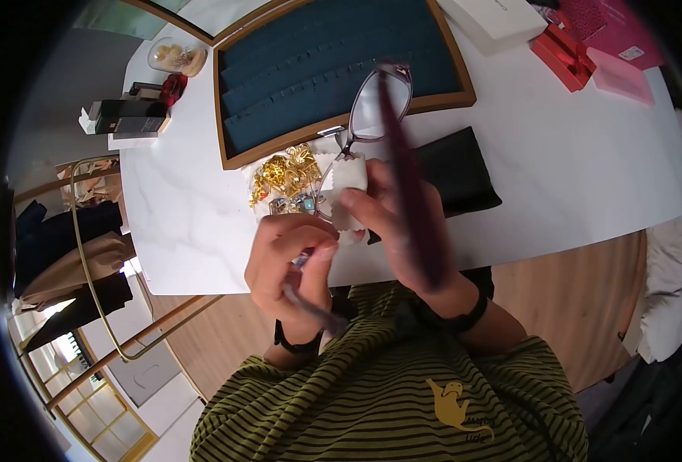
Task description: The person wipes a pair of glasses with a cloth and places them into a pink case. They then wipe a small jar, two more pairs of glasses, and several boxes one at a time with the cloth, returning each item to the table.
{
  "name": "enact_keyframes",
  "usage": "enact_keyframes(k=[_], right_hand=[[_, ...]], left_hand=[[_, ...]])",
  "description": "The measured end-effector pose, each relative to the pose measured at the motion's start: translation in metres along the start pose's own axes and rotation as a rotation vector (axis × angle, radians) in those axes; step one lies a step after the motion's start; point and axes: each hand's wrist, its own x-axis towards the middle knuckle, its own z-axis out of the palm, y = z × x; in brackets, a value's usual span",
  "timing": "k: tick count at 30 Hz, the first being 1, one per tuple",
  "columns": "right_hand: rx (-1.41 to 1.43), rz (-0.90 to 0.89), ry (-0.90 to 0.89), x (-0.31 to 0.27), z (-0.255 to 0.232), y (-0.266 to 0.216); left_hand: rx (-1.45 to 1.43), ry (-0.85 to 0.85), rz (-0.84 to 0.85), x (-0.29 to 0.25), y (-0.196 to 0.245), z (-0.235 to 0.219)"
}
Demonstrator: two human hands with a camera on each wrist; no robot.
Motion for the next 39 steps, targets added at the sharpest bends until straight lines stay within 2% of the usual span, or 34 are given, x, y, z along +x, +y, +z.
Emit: enact_keyframes(k=[1,6,7,8,11,14,18,22,24,26,29,31,32,34,36,39], right_hand=[[-0.069,-0.002,-0.013,0.000,0.002,-0.001],[-0.306,-0.072,-0.081,0.000,0.005,-0.002],[-0.365,-0.116,-0.064,-0.001,0.005,-0.002],[-0.366,-0.118,-0.067,-0.002,0.007,-0.002],[-0.362,-0.245,-0.060,-0.002,0.014,-0.003],[-0.440,-0.269,-0.028,-0.001,0.016,-0.005],[-0.639,-0.242,-0.031,0.004,0.009,-0.009],[-0.576,-0.191,-0.084,0.006,0.013,-0.010],[-0.393,-0.050,-0.078,0.005,0.017,-0.008],[-0.410,-0.034,-0.103,0.006,0.010,-0.010],[-0.475,-0.089,-0.096,0.006,0.006,-0.010],[-0.637,-0.299,-0.053,0.007,0.007,-0.013],[-0.640,-0.296,-0.053,0.007,0.008,-0.014],[-0.679,-0.405,0.041,0.007,0.009,-0.016],[-0.687,-0.408,0.081,0.008,0.006,-0.015],[-0.534,-0.461,0.155,0.013,0.004,-0.014]], left_hand=[[0.022,-0.006,0.058,-0.001,-0.004,0.002],[0.004,-0.075,0.049,-0.008,-0.001,0.002],[-0.070,-0.131,0.025,-0.007,0.001,0.002],[-0.143,-0.187,0.002,-0.007,0.003,0.001],[-0.160,-0.189,0.014,-0.010,0.003,0.003],[-0.191,-0.186,0.016,-0.009,0.005,0.004],[-0.180,-0.164,0.027,-0.007,0.005,0.005],[-0.180,-0.116,0.003,-0.004,-0.003,0.003],[-0.151,-0.088,-0.028,-0.002,-0.007,0.002],[-0.156,-0.076,-0.023,-0.002,-0.008,0.003],[-0.149,-0.076,0.017,-0.002,-0.008,0.009],[-0.186,-0.047,0.076,0.000,-0.007,0.014],[-0.187,-0.044,0.073,0.001,-0.007,0.016],[-0.199,-0.031,0.072,0.003,-0.007,0.020],[-0.171,0.001,0.064,0.005,-0.007,0.028],[-0.158,0.074,0.015,0.007,-0.006,0.037]])
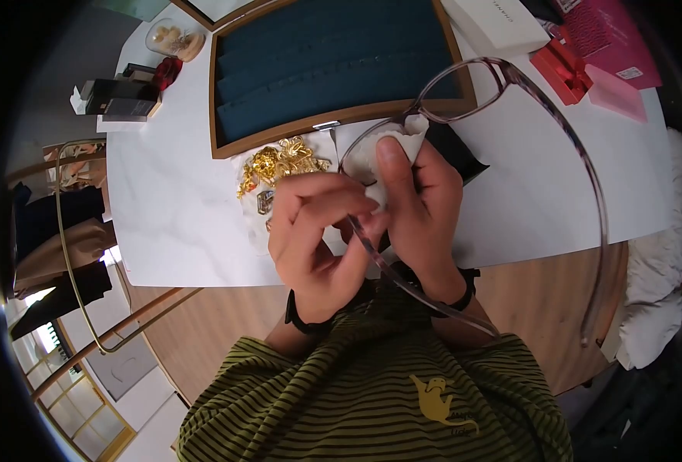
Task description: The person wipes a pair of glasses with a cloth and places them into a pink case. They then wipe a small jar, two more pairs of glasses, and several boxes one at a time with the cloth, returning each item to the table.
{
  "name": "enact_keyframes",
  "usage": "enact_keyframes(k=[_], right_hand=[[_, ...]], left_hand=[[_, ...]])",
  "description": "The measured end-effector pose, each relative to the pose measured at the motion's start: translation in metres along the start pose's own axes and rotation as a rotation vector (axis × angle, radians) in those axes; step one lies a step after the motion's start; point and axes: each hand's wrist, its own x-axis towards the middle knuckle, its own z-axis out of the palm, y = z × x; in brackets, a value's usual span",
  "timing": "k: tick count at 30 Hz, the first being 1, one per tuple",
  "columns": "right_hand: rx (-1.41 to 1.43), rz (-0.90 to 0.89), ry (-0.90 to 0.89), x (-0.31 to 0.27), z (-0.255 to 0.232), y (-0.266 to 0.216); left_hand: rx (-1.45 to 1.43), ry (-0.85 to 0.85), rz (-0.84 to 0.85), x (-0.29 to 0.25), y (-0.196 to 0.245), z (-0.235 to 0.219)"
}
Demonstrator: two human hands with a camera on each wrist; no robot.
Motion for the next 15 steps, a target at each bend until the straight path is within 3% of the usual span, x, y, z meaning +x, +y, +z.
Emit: enact_keyframes(k=[4,8,15], right_hand=[[0.096,0.093,0.018,-0.002,0.004,0.002],[0.015,0.023,-0.064,-0.004,-0.004,0.008],[0.106,-0.025,0.031,0.003,-0.009,0.027]], left_hand=[[0.103,0.076,-0.020,0.003,-0.003,0.002],[0.010,0.108,-0.122,-0.003,-0.011,0.006],[-0.014,0.063,-0.221,-0.006,-0.002,-0.005]])
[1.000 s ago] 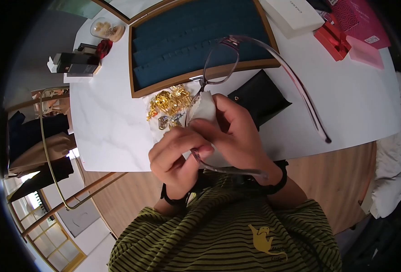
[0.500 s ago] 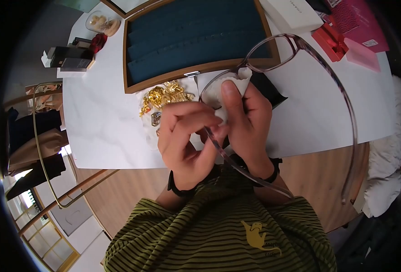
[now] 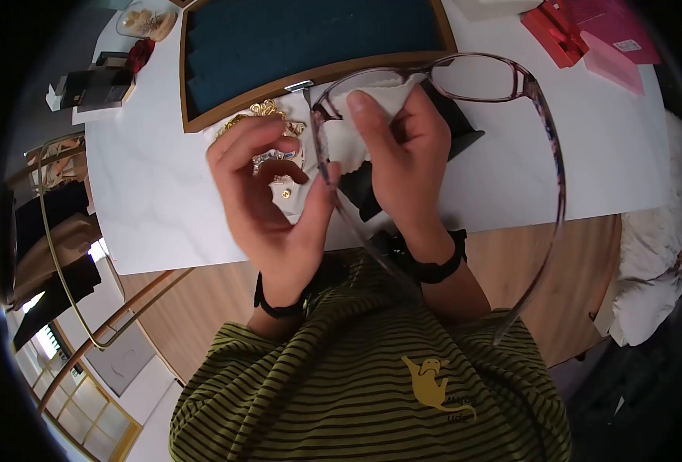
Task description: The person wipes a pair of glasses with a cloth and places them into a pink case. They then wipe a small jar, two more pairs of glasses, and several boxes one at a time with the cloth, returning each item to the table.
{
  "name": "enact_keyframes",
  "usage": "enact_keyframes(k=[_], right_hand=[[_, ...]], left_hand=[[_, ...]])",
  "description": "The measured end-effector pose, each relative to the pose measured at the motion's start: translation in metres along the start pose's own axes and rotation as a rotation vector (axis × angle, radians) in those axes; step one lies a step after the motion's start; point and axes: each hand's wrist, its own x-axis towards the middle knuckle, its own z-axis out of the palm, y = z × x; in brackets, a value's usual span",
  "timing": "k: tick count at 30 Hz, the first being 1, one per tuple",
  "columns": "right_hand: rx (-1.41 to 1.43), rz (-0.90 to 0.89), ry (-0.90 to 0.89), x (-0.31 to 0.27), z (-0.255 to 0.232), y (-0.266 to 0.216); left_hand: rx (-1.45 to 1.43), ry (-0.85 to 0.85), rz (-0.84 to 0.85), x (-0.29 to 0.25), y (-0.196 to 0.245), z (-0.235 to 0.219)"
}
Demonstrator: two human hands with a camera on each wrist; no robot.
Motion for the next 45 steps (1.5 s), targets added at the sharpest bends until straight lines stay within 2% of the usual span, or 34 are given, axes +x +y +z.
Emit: enact_keyframes(k=[2,4,5,10,13,16,18,19,45], right_hand=[[0.021,0.016,0.021,0.000,0.002,0.000],[0.043,-0.019,0.020,0.001,0.001,0.002],[0.038,-0.017,0.019,0.000,0.001,0.003],[0.052,0.032,0.035,-0.002,-0.002,0.005],[0.025,0.097,0.068,-0.002,-0.008,0.007],[0.072,0.046,0.099,0.014,-0.011,0.012],[0.195,-0.021,0.112,0.006,-0.012,0.016],[0.177,0.027,0.140,0.005,-0.017,0.015],[0.142,-0.004,0.098,0.005,-0.015,0.018]], left_hand=[[-0.010,0.034,0.164,-0.001,-0.002,-0.010],[-0.210,0.097,0.222,-0.004,0.005,-0.015],[-0.326,0.033,0.259,-0.004,0.007,-0.019],[-0.693,-0.230,0.240,0.001,0.043,-0.014],[-0.821,-0.246,0.237,0.003,0.057,0.000],[-0.908,-0.207,0.291,0.002,0.060,0.010],[-0.928,-0.199,0.281,-0.003,0.064,0.010],[-0.933,-0.194,0.271,-0.006,0.067,0.010],[-1.010,-0.125,0.327,-0.009,0.078,0.003]])
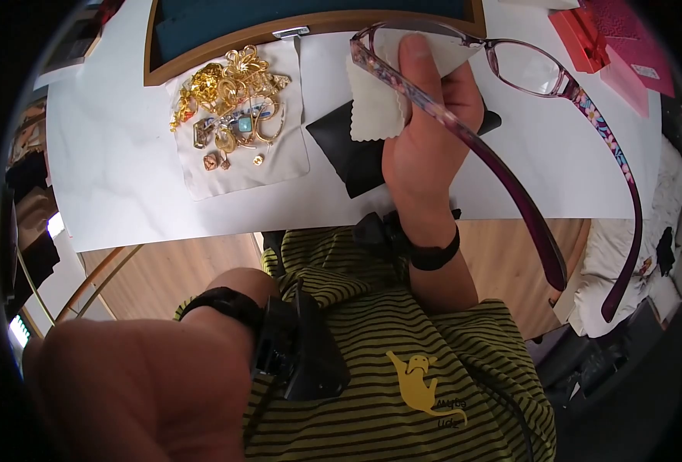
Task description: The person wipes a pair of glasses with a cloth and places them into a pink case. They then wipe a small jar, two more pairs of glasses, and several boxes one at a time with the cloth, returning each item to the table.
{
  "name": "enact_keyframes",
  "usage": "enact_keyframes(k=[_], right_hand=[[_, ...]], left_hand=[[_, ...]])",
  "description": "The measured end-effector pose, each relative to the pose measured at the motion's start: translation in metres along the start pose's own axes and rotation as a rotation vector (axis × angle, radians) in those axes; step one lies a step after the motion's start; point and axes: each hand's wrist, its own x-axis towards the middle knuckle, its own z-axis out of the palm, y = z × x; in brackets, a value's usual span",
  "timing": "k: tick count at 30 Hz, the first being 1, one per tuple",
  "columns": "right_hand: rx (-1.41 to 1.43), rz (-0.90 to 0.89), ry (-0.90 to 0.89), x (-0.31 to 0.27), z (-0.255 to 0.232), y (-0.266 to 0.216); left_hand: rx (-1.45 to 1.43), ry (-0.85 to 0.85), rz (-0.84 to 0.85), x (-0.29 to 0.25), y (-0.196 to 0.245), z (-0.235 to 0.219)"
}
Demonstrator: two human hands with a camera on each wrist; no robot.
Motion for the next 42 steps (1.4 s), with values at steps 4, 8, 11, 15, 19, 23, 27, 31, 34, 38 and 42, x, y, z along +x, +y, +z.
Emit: enact_keyframes(k=[4,8,11,15,19,23,27,31,34,38,42], right_hand=[[0.040,-0.018,-0.029,0.001,0.000,0.002],[0.051,0.016,0.009,0.002,0.003,0.000],[0.046,0.039,-0.007,0.000,0.001,0.000],[0.042,0.038,-0.015,-0.001,0.002,0.001],[0.011,0.017,-0.040,-0.001,0.002,0.000],[0.017,0.033,-0.021,-0.002,0.003,-0.001],[0.089,0.033,0.002,-0.002,0.008,-0.002],[0.017,0.029,-0.019,-0.001,0.001,0.001],[0.020,0.023,-0.037,-0.002,0.001,0.000],[0.037,0.039,-0.015,0.000,0.000,0.002],[0.041,0.018,-0.010,-0.001,0.005,0.001]], left_hand=[[0.005,-0.001,0.012,0.002,0.002,-0.007],[0.007,-0.022,0.027,0.006,0.000,-0.012],[0.009,-0.041,0.032,0.008,-0.001,-0.012],[0.019,-0.057,0.029,0.012,-0.003,-0.010],[0.042,-0.057,0.018,0.013,-0.006,-0.008],[0.058,-0.050,0.028,0.016,-0.005,-0.002],[0.056,-0.066,0.027,0.016,-0.004,-0.007],[0.081,-0.045,0.028,0.014,-0.001,-0.004],[0.090,-0.047,0.017,0.015,0.000,-0.007],[0.112,-0.059,0.013,0.016,-0.005,-0.012],[0.178,-0.066,-0.029,0.018,-0.009,-0.014]])
